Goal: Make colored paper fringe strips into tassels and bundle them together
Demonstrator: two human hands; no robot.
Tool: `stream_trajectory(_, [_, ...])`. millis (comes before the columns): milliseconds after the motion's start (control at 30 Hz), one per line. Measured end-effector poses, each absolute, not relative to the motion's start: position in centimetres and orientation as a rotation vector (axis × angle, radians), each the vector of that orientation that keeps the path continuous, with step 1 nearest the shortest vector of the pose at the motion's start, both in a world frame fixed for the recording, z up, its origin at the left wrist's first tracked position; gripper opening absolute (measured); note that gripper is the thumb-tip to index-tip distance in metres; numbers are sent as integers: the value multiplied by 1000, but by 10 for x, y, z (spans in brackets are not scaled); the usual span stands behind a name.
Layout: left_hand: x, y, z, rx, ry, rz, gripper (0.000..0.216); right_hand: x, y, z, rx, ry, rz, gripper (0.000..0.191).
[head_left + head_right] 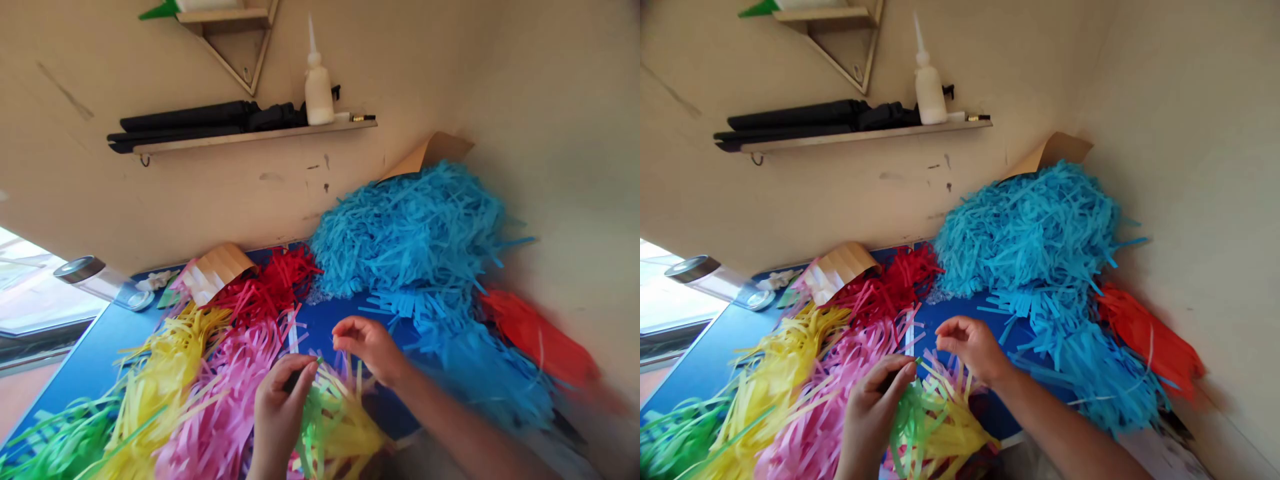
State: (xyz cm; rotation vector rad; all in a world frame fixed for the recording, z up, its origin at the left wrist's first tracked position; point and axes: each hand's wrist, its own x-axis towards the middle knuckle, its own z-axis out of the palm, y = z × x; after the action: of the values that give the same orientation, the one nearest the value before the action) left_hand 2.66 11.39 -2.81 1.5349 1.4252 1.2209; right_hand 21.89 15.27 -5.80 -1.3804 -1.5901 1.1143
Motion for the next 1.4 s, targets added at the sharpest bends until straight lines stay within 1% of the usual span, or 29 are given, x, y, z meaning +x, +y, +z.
stream_trajectory(67, [34, 113, -26, 1630, 1403, 1235, 20, 207, 128, -51, -1125, -1129, 1358, 29])
stream_trajectory(133, [40, 112, -24, 1730, 1370, 1214, 16, 200, 113, -46, -976, -789, 1485, 34])
stream_trajectory(233, [46, 111, -21, 1831, 1340, 1203, 13, 197, 107, -43, -918, -569, 1528, 36])
stream_trajectory(333, [51, 109, -19, 1867, 1342, 1241, 13, 198, 107, -45, -918, -506, 1502, 36])
stream_trajectory(467, [55, 107, -15, 1991, 1362, 1240, 14, 201, 103, -47, -973, -615, 1439, 31])
stream_trajectory(667, [58, 104, -15, 2235, 1387, 1268, 13, 205, 94, -48, -1048, -944, 1231, 18])
stream_trajectory(833, [56, 100, -18, 2118, 1284, 1112, 12, 207, 92, -49, -957, -929, 1361, 22])
stream_trajectory(900, [53, 98, -21, 2013, 1320, 1108, 13, 208, 92, -50, -978, -898, 1326, 23])
stream_trajectory(1000, [49, 96, -25, 1905, 1412, 1123, 6, 208, 91, -53, -1036, -947, 1217, 21])
stream_trajectory(1100, [47, 97, -24, 1951, 1408, 1140, 3, 212, 92, -53, -1064, -1045, 1201, 18])
stream_trajectory(1167, [47, 99, -21, 2025, 1361, 1164, 2, 216, 93, -52, -1061, -1121, 1183, 12])
stream_trajectory(1267, [49, 102, -14, 2149, 1212, 1143, 10, 222, 93, -49, -1057, -1253, 1036, 10])
stream_trajectory(1400, [56, 105, -11, 2313, 1120, 1177, 12, 225, 90, -47, -1049, -1346, 851, 9])
